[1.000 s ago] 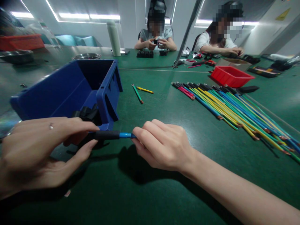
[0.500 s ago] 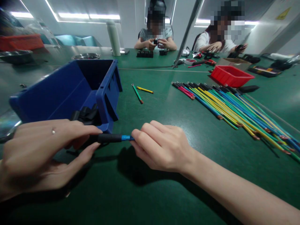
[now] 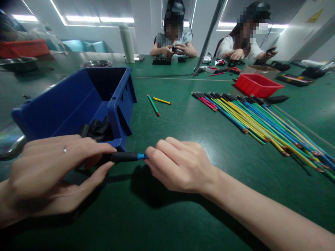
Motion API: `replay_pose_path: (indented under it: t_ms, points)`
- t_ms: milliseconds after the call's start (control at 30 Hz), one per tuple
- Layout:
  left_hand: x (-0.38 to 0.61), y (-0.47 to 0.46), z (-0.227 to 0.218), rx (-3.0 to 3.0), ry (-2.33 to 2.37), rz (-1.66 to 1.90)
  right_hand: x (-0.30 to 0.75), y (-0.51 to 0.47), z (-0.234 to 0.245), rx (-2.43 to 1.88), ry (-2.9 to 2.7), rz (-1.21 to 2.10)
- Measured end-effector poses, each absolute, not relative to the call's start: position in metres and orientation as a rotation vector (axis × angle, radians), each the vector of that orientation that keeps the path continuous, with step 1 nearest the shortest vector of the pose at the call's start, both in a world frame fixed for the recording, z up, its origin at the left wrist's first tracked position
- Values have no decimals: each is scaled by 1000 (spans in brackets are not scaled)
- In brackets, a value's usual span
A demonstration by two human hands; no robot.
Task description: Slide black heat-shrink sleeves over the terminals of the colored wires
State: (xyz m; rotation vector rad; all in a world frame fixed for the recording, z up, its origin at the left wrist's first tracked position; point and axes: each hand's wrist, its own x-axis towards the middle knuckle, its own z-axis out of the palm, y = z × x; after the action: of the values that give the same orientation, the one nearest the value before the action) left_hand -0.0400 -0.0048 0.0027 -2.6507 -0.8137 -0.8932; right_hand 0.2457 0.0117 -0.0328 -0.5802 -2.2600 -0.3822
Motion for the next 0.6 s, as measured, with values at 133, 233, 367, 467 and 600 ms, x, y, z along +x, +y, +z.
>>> replay_pose_path:
  t_ms: [133,233,367,467,600]
  points:
    - [-38,-6,4,-2665,-817,-899,246,12,-35,-580,-2287,-352]
    - [-37,-7,3,-2667,-845,-883,246,12,-34,-588,-2292,-340]
    - [-38,-6,2,-2664,-840,-877,246,11,-35,-597,-2295,-340]
    - [-38,-7,3,-2665,-847,-878,245,10,-36,-606,-2300,-360]
    - [-38,-7,3,-2681,-854,-878,245,10,-36,-585,-2307,-397]
